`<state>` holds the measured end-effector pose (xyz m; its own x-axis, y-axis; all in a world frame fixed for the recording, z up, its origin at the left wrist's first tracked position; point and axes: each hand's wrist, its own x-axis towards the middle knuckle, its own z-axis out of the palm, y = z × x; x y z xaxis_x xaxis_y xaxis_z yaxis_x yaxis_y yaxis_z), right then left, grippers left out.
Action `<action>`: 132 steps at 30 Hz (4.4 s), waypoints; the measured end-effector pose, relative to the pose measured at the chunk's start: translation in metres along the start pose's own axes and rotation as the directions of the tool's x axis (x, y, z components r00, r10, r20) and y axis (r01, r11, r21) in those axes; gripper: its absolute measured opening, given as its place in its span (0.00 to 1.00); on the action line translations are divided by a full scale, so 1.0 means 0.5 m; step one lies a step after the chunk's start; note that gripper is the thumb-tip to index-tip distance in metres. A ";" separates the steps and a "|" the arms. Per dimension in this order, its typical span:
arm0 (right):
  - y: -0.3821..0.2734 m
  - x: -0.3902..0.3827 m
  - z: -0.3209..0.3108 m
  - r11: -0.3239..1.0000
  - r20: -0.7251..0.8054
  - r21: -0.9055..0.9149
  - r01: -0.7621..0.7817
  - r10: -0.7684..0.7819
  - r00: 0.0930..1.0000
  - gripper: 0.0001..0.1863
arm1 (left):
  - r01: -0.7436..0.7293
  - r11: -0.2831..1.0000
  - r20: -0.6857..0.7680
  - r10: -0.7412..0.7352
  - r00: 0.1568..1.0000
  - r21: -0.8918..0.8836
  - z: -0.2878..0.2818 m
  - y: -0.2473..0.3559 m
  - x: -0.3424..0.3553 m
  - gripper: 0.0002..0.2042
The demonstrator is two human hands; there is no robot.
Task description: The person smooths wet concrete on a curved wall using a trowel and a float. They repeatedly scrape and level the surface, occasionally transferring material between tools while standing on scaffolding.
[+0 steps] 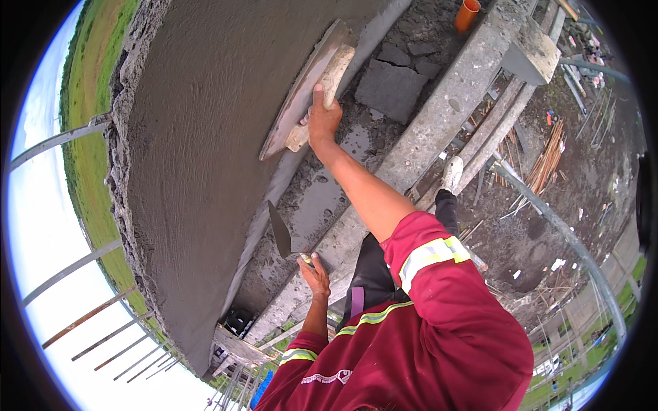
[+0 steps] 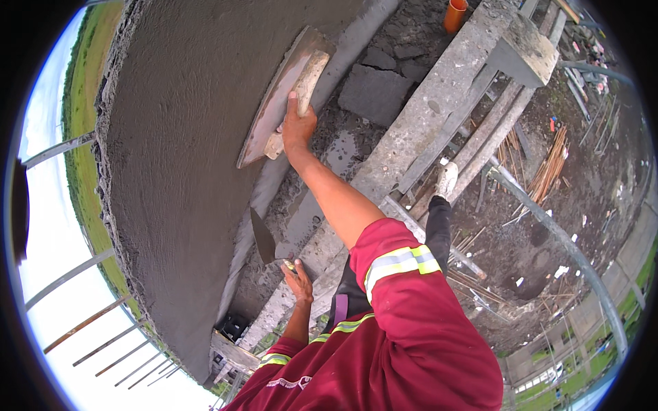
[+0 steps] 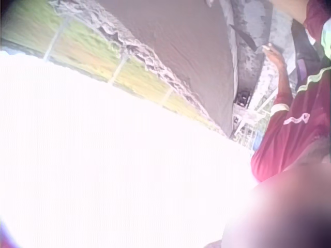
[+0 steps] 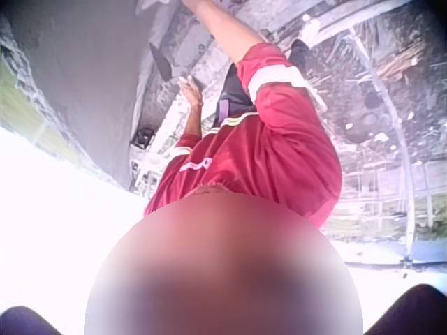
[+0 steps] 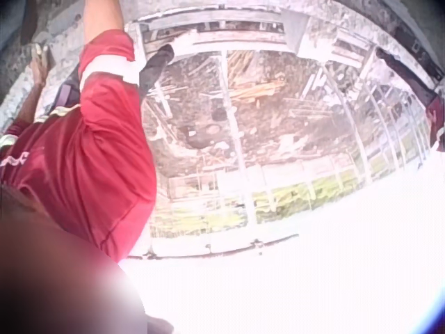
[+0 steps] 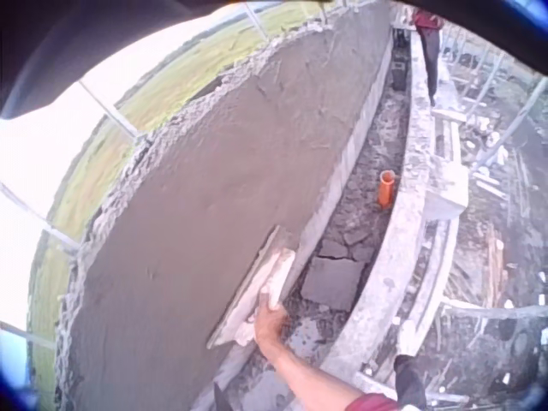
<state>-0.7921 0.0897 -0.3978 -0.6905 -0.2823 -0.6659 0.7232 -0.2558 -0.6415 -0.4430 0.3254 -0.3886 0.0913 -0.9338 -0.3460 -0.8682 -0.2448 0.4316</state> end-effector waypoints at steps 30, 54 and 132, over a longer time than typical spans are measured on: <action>-0.391 0.313 0.099 0.959 -0.026 0.047 0.281 -0.280 0.960 0.12 | -0.033 0.992 0.127 0.049 0.991 -0.125 -0.014 -0.033 0.018 0.29; 0.008 -0.101 0.032 0.968 0.156 -0.066 0.241 -0.229 0.961 0.27 | -0.045 0.998 0.114 0.051 0.992 -0.049 -0.007 -0.035 0.026 0.30; -0.088 0.096 0.006 0.983 0.139 0.179 0.032 -0.057 0.989 0.15 | -0.078 0.997 0.045 0.079 0.996 -0.011 0.004 -0.058 0.032 0.33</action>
<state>-0.8569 0.0845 -0.4002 -0.7227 -0.3932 -0.5684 0.6910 -0.4259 -0.5840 -0.4173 0.3180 -0.4085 0.0008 -0.9374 -0.3482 -0.8675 -0.1739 0.4660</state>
